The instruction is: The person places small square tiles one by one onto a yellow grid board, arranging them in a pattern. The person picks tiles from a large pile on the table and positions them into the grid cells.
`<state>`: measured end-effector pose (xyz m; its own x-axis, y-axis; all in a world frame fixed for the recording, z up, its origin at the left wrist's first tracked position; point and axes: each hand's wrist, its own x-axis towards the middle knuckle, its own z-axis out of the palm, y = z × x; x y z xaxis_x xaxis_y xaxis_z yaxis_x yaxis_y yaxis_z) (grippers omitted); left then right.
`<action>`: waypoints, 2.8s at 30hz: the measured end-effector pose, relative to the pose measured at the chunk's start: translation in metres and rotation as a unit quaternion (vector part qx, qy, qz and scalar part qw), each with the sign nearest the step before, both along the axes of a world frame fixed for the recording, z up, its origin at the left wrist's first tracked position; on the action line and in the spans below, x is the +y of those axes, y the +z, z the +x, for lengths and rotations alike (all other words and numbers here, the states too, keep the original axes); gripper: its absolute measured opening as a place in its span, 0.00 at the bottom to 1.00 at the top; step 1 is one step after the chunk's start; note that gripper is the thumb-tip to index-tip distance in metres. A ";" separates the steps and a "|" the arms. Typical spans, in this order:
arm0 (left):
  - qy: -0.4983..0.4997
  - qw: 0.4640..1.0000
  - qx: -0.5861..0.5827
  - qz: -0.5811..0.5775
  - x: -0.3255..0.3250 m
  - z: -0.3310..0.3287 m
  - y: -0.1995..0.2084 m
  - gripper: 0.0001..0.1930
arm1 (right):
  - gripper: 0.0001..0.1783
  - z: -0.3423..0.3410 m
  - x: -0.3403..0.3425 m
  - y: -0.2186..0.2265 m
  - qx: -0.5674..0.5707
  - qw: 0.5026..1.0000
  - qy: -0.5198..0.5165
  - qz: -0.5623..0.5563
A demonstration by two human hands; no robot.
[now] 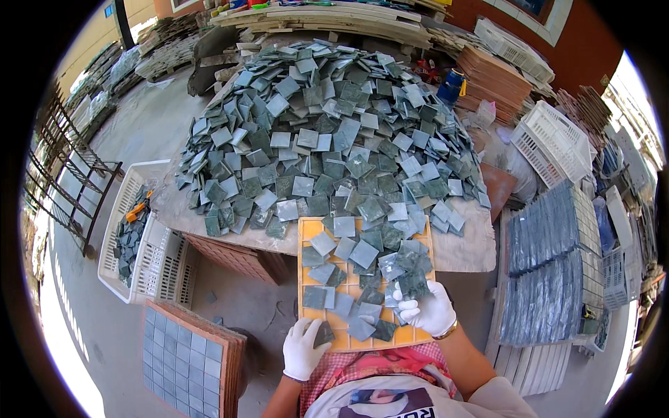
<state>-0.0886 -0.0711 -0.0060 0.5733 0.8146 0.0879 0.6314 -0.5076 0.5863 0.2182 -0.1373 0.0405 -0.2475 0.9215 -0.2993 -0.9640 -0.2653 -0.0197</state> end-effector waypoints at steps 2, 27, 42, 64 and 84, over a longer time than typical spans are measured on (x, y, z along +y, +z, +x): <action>0.005 1.000 0.019 0.014 0.001 0.003 0.009 0.34 | 0.26 -0.001 0.000 -0.009 0.016 1.000 0.010 0.020; -0.008 0.940 -0.192 -0.282 -0.031 0.070 0.035 0.17 | 0.33 -0.047 -0.047 0.002 -0.900 0.411 0.098 0.105; -0.056 0.991 0.107 0.063 0.003 0.000 0.001 0.37 | 0.31 0.018 -0.129 -0.019 -0.904 0.403 0.141 -0.007; -0.005 0.998 -0.030 -0.060 -0.027 -0.015 -0.028 0.47 | 0.29 0.000 -0.149 -0.032 -0.919 0.374 0.065 -0.107; -0.033 0.998 0.009 0.053 -0.031 -0.036 -0.012 0.32 | 0.35 -0.015 -0.158 0.003 -0.953 0.253 0.162 -0.048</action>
<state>-0.1249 -0.1018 -0.0183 0.6281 0.7613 0.1610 0.6043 -0.6076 0.5155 0.2032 -0.2953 0.0440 0.3728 0.9107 -0.1777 0.8436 -0.4124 -0.3440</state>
